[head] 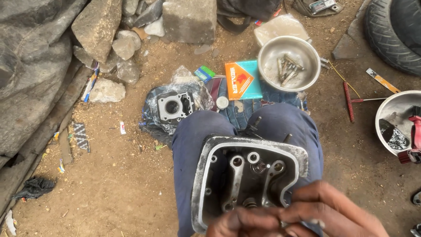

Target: The person sits on the ground assembling a motorcycle cylinder head, inserting valve springs and small metal components into the head resting on their lap, then fitting a valve and pressing components into place by hand. They handle small fasteners from a metal bowl and reposition the head repeatedly while seating parts.

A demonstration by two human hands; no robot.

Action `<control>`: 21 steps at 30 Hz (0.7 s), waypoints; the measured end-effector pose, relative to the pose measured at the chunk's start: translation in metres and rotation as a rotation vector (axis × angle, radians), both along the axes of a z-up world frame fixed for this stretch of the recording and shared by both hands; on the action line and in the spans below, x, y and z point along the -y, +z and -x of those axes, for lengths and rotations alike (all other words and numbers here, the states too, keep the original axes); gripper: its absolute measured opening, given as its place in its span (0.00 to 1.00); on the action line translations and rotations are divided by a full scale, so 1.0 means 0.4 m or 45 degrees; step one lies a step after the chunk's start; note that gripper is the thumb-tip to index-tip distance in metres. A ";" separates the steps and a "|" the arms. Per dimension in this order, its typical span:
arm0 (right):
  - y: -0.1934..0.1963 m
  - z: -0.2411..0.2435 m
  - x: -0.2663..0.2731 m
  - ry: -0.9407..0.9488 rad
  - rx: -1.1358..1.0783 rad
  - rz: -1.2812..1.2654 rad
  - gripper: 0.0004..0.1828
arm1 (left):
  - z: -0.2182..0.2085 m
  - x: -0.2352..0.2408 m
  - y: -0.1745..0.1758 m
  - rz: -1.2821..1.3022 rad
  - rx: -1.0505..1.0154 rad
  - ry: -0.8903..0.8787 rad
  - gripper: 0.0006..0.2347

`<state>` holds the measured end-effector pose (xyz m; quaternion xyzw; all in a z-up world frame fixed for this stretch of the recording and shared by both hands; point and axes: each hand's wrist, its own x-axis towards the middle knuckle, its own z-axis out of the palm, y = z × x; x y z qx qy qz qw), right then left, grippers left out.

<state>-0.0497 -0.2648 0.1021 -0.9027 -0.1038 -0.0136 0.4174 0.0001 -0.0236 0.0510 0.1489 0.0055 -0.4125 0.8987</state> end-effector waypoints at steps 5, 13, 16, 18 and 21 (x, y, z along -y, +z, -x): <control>0.029 -0.034 0.036 0.114 0.011 0.024 0.07 | -0.027 -0.076 0.030 -0.633 0.433 0.006 0.13; 0.170 -0.203 -0.022 0.169 -0.012 -0.096 0.07 | -0.185 -0.119 0.201 -1.920 1.524 0.634 0.26; 0.159 -0.217 -0.003 0.094 -0.220 -0.176 0.07 | -0.198 -0.111 0.170 -1.858 1.661 0.500 0.30; 0.160 -0.213 0.012 0.095 -0.185 -0.204 0.07 | -0.194 -0.107 0.173 -1.791 1.550 0.482 0.31; 0.126 -0.184 0.055 0.010 -0.137 -0.545 0.08 | -0.184 -0.118 0.152 -1.612 1.394 0.485 0.32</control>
